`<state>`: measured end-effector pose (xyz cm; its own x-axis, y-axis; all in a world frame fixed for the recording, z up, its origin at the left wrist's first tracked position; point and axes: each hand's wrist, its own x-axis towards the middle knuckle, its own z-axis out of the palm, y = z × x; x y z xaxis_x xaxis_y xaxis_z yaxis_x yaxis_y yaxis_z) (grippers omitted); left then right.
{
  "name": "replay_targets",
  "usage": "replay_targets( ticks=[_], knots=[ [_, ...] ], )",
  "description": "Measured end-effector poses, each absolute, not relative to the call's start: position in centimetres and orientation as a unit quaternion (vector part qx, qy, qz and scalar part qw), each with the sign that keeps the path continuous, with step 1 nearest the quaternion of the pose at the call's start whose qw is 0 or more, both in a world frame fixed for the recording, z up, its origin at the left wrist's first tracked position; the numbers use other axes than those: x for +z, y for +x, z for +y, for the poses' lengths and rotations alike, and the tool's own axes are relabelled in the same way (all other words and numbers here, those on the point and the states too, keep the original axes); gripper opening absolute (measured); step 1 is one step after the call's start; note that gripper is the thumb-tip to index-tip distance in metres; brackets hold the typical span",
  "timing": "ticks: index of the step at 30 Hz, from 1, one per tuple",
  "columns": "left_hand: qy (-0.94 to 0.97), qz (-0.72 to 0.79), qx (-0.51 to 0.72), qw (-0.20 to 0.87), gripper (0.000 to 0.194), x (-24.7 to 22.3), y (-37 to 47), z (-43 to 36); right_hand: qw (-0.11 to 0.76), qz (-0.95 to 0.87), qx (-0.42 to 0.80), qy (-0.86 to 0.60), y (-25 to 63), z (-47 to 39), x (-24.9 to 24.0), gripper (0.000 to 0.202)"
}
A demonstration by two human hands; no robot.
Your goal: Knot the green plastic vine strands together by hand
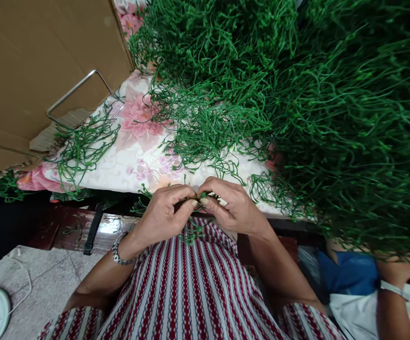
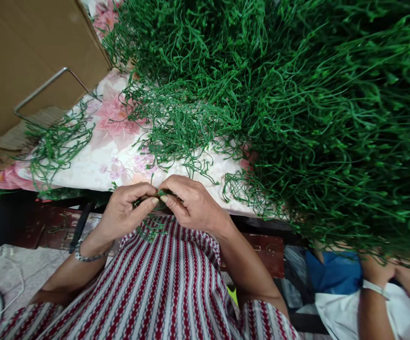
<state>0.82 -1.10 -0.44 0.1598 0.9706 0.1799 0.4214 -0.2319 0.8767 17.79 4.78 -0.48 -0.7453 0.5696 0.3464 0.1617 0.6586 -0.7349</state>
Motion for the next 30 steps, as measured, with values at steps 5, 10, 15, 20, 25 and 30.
replay_targets(
  ticks=[5,10,15,20,25,30],
  knots=[
    [0.731,0.518,0.315,0.314,0.018,-0.1,0.8,-1.3,0.242,-0.899,0.315,-0.185,18.4,4.8,-0.5,0.014],
    [0.774,0.454,0.286,0.336,0.029,0.0,0.4,-1.3,0.223,-0.910,0.313,-0.155,18.7,4.4,-0.3,0.020],
    [0.841,0.336,0.221,0.361,0.029,0.1,-0.8,-1.1,0.142,-0.945,0.272,-0.118,18.9,3.8,0.2,0.027],
    [0.845,0.324,0.206,0.371,0.029,0.6,-2.9,-1.2,0.166,-0.944,0.249,-0.140,21.0,5.0,1.0,0.023],
    [0.729,0.457,0.324,0.394,0.014,0.8,-2.4,-0.9,0.331,-0.875,0.284,-0.212,21.9,5.9,1.8,0.011],
    [0.678,0.480,0.378,0.409,0.006,0.2,-0.7,-0.8,0.392,-0.818,0.317,-0.277,19.5,4.5,1.5,0.013]
  ],
)
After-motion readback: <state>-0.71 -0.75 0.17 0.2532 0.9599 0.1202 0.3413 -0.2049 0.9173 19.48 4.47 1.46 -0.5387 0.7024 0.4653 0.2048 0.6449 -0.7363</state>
